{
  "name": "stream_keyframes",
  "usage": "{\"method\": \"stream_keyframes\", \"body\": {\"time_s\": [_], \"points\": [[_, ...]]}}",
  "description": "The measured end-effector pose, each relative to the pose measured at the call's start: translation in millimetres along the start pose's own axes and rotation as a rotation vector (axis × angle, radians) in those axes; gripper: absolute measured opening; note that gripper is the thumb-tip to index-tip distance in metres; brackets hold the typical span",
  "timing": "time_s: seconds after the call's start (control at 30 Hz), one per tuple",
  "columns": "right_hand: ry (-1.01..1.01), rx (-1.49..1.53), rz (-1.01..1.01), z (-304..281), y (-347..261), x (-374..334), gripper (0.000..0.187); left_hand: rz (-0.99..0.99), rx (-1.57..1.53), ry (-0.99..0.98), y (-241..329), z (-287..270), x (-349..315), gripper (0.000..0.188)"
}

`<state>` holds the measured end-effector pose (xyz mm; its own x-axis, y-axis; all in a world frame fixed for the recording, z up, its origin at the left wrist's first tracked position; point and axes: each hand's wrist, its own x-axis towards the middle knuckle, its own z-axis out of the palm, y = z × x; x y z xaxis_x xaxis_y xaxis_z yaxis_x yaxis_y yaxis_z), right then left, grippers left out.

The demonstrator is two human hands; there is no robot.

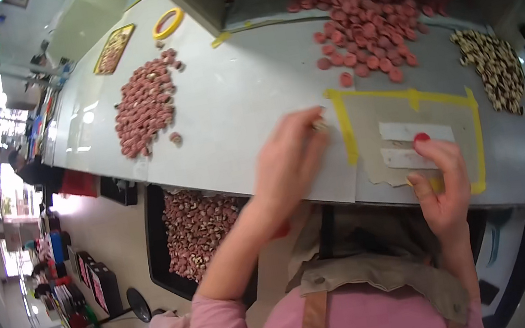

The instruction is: The person dumps figurine parts from a tray onto the table, pours glue from a bottle into a small cap, and assembles figurines by dipping the parts into the glue and pressing them together.

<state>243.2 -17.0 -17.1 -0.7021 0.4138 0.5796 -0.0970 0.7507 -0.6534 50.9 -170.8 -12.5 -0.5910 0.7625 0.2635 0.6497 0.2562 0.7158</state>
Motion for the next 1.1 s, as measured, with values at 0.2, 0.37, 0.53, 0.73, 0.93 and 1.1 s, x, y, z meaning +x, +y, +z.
{"method": "stream_keyframes", "body": {"time_s": [0.2,0.37,0.53,0.73,0.93,1.1], "points": [[0.014,-0.116,-0.060,-21,-2,0,0.024,0.162,0.859,0.284,-78,-59,81,0.023],[0.020,-0.139,-0.063,-20,13,5,0.023,0.215,1.047,0.332,-134,-117,108,0.033],[-0.015,-0.018,-0.064,-25,22,1,0.025,0.256,0.209,0.117,-12,-45,85,0.036],[-0.020,0.322,0.044,-49,26,1,0.017,0.697,-0.209,-0.153,161,-27,44,0.026],[0.383,0.153,0.220,-117,81,-7,0.017,0.760,-0.606,-0.054,186,16,41,0.010],[0.626,-0.253,0.335,-204,161,20,0.034,0.688,-0.751,-0.005,208,17,36,0.017]]}}
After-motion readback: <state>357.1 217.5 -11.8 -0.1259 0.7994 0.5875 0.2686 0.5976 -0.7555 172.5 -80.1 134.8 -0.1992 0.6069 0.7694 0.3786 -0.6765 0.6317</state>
